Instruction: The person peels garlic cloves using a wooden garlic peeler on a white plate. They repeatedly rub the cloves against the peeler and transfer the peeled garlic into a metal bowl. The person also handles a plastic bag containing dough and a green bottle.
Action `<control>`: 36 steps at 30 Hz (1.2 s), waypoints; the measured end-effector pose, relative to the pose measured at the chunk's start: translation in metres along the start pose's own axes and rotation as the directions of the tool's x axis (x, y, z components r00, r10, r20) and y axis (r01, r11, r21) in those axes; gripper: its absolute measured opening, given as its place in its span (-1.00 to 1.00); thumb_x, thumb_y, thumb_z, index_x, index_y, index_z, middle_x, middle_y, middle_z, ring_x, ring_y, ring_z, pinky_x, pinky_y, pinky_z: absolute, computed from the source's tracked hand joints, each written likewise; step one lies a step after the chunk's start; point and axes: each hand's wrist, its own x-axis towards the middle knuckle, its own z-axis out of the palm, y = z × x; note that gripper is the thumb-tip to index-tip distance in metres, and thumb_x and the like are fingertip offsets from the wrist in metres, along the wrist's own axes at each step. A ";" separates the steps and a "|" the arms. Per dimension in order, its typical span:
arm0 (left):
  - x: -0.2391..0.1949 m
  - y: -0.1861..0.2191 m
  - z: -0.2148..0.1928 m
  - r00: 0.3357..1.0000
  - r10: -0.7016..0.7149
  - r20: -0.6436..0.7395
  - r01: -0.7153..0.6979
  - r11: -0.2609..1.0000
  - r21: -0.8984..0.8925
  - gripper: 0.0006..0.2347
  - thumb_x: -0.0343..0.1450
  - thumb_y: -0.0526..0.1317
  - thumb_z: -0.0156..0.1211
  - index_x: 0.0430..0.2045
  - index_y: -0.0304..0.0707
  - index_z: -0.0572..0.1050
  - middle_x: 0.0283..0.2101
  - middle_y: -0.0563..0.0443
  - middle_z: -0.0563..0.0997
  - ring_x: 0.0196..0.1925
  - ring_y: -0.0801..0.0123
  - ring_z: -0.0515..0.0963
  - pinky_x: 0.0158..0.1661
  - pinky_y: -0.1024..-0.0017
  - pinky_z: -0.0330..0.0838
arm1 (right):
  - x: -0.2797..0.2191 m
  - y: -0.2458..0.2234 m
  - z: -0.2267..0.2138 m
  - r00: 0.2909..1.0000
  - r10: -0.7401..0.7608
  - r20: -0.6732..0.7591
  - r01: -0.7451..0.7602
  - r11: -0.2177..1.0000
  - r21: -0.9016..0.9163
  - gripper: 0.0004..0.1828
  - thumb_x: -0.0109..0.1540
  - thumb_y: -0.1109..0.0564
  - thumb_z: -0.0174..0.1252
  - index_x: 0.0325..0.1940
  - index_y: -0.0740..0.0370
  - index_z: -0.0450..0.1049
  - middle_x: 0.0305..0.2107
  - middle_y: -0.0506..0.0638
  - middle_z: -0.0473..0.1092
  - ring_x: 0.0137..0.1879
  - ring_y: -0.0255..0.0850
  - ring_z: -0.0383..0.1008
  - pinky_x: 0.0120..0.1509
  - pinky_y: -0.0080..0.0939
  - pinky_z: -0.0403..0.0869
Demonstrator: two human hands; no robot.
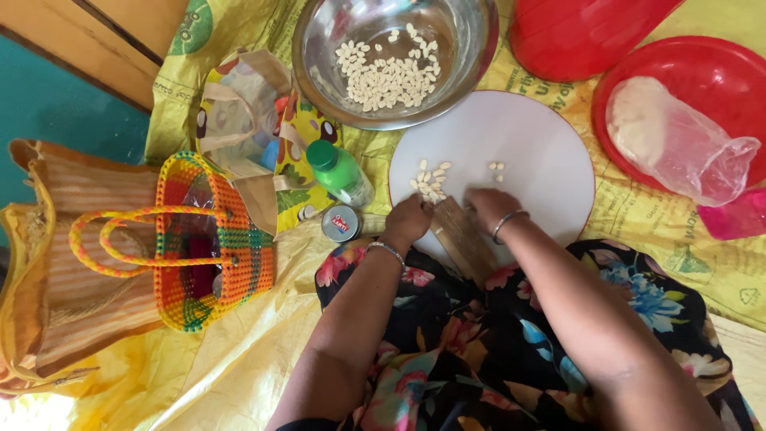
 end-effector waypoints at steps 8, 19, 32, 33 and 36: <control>-0.010 0.005 -0.006 1.000 0.008 -0.003 -0.008 0.999 -0.040 -0.63 0.46 0.02 0.06 -0.03 -0.29 0.48 0.00 -0.31 0.62 0.11 -0.11 0.57 0.11 0.08 0.41 | -0.011 -0.038 0.011 0.987 -0.114 0.116 0.113 0.993 0.014 -0.56 0.28 0.02 0.07 0.27 -0.06 0.34 0.05 0.08 0.50 0.13 0.09 0.52 0.18 0.05 0.49; -0.058 0.058 -0.062 0.990 -0.082 0.114 0.068 0.990 0.122 -0.22 0.03 0.35 0.46 -0.09 -0.31 0.48 -0.05 -0.19 0.67 0.05 0.08 0.66 0.05 0.22 0.51 | -0.014 -0.035 -0.017 0.903 0.158 0.399 -0.116 0.985 -0.128 0.29 0.16 -0.15 0.33 0.66 0.00 -0.46 0.11 0.33 0.45 0.19 0.11 0.53 0.25 0.04 0.49; -0.038 0.056 -0.056 0.975 -0.128 0.183 0.078 0.963 0.257 -0.30 0.13 0.28 0.45 0.01 -0.19 0.46 0.03 -0.15 0.63 0.13 0.06 0.60 0.08 0.10 0.45 | -0.001 -0.026 -0.003 0.882 0.103 0.460 -0.073 0.994 -0.083 0.45 0.12 -0.20 0.37 0.62 0.13 -0.66 0.00 0.43 0.48 0.11 0.19 0.55 0.23 0.05 0.50; -0.035 0.056 -0.056 0.975 -0.126 0.185 0.076 0.964 0.256 -0.32 0.17 0.28 0.42 0.02 -0.18 0.45 0.04 -0.15 0.62 0.14 0.06 0.60 0.08 0.07 0.44 | 0.001 -0.025 -0.002 0.878 0.106 0.466 -0.075 0.994 -0.085 0.44 0.13 -0.18 0.36 0.61 0.13 -0.67 0.01 0.43 0.47 0.12 0.19 0.55 0.23 0.05 0.50; -0.029 0.050 -0.051 0.970 -0.146 0.193 0.093 0.962 0.258 -0.38 0.22 0.28 0.37 0.00 -0.14 0.48 0.04 -0.12 0.62 0.14 0.08 0.60 0.07 0.09 0.45 | 0.001 -0.025 -0.001 0.867 0.120 0.483 -0.087 0.992 -0.090 0.44 0.14 -0.15 0.36 0.61 0.12 -0.68 0.02 0.42 0.46 0.13 0.19 0.55 0.23 0.04 0.50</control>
